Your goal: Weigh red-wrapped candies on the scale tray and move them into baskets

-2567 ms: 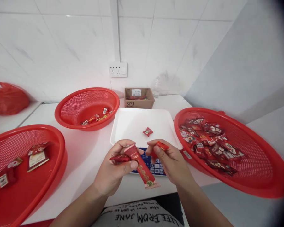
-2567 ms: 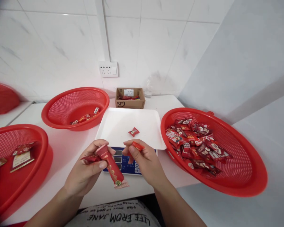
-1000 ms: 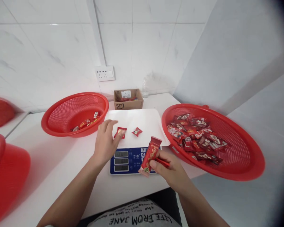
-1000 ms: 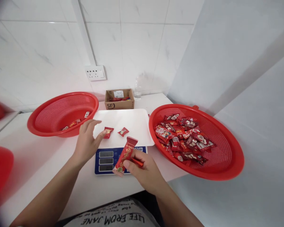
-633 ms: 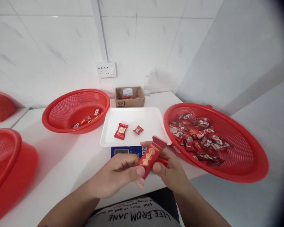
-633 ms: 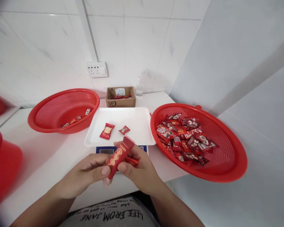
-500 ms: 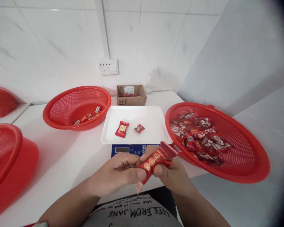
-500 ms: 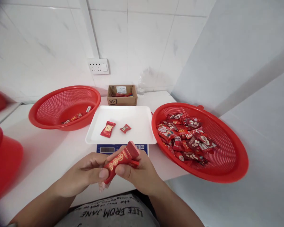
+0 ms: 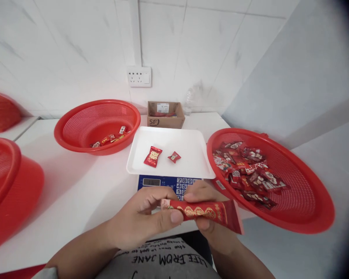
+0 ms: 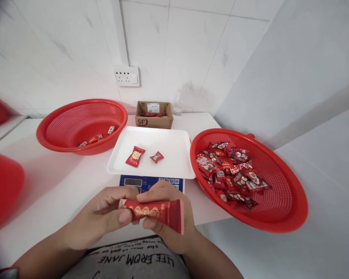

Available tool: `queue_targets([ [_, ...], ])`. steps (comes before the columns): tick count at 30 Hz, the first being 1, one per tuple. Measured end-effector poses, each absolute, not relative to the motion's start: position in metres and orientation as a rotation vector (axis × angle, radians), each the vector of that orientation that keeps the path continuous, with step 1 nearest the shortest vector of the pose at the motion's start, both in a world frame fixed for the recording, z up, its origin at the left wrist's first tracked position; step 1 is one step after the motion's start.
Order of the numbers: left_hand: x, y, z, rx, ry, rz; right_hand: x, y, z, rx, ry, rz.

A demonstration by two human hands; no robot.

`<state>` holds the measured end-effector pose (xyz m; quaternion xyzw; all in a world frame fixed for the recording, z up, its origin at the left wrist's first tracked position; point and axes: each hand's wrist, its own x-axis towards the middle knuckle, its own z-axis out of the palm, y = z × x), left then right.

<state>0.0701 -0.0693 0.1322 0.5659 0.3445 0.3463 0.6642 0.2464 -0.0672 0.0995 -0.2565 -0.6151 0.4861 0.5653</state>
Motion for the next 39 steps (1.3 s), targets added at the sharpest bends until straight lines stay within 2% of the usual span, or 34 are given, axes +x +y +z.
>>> queue_targets([
  [5,0.067,-0.068,0.133,1.232,0.816,0.908,0.25,-0.073,0.093,-0.649,-1.313,1.151],
  [15,0.075,-0.067,0.124,0.903,0.414,1.137,0.24,-0.075,0.085,-0.588,-1.458,0.89],
  [24,0.075,-0.063,0.115,0.853,0.381,1.109,0.23,-0.077,0.09,-0.488,-1.585,0.738],
  [39,0.075,-0.064,0.121,0.887,0.306,1.125,0.23,-0.084,0.078,-0.513,-1.609,0.801],
])
